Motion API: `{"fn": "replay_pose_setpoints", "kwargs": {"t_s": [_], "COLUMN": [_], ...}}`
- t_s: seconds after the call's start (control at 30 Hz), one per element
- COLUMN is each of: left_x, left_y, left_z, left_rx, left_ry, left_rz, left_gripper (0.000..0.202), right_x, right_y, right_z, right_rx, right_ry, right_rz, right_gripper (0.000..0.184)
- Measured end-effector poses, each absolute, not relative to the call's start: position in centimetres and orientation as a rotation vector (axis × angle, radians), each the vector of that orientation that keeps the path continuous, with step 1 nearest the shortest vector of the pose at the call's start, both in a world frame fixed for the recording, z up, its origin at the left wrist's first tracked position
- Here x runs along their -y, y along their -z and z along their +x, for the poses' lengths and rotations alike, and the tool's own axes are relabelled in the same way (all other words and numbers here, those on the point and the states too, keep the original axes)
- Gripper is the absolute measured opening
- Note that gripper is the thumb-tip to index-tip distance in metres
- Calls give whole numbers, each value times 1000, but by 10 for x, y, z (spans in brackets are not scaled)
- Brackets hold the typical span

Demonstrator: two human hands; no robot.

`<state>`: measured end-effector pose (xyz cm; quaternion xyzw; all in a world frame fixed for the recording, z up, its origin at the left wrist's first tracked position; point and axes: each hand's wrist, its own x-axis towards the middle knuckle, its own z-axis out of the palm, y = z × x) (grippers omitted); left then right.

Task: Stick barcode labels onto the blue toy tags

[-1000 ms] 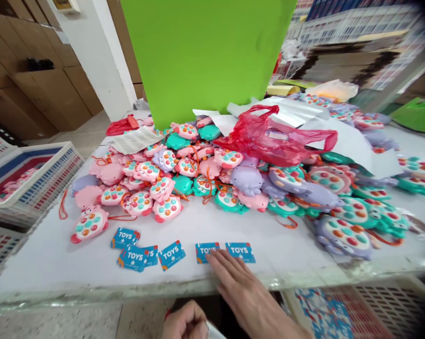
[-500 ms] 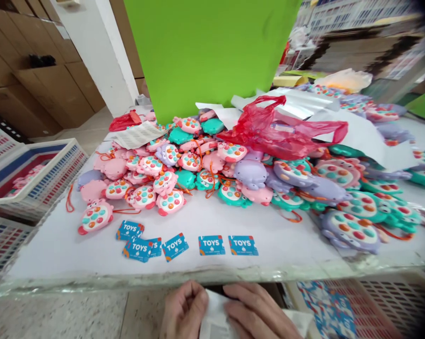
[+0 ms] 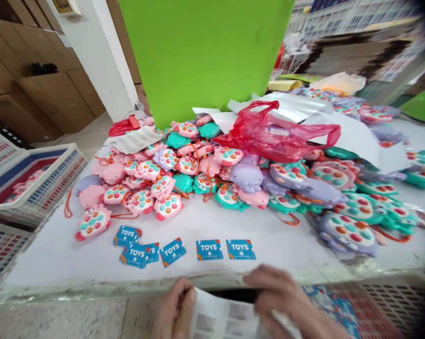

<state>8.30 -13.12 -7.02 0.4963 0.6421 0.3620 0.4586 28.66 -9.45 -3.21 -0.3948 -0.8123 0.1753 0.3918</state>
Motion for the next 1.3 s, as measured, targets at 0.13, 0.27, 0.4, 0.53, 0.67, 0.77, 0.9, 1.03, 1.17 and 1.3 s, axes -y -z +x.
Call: {"fn": "replay_pose_setpoints", "kwargs": {"t_s": [0.13, 0.27, 0.4, 0.53, 0.67, 0.77, 0.9, 1.03, 1.17, 1.3], "left_x": [119, 110, 110, 109, 106, 105, 105, 104, 103, 103], "left_y": [67, 80, 98, 102, 99, 100, 104, 106, 105, 104], "left_z": [82, 79, 73, 71, 73, 76, 79, 80, 80, 81], "left_rx": [-1458, -1373, -1366, -1356, -1376, -1379, -1397, -1401, -1409, -1433], "left_ry": [-880, -867, -922, -924, -879, -892, -914, -943, -949, -940], "left_rz": [1788, 2099, 2304, 2396, 2455, 2478, 2493, 2515, 2519, 2520], "left_gripper": [23, 26, 23, 25, 29, 31, 31, 33, 34, 33], "right_x": [42, 5, -6, -9, -13, -14, -14, -13, -12, -13], "right_y": [29, 42, 49, 52, 55, 58, 60, 60, 60, 61], "right_z": [286, 272, 261, 256, 253, 252, 252, 254, 254, 253], "right_rx": [2049, 2222, 2341, 2412, 2456, 2463, 2453, 2455, 2445, 2447], "right_ry": [-675, -919, -984, -979, -1000, -1017, -1010, -1017, -1013, -1014], "right_rz": [-1193, -1173, -1097, -1050, -1019, -1000, -994, -997, -987, -991], "right_gripper": [16, 17, 17, 18, 19, 20, 22, 21, 21, 21]}}
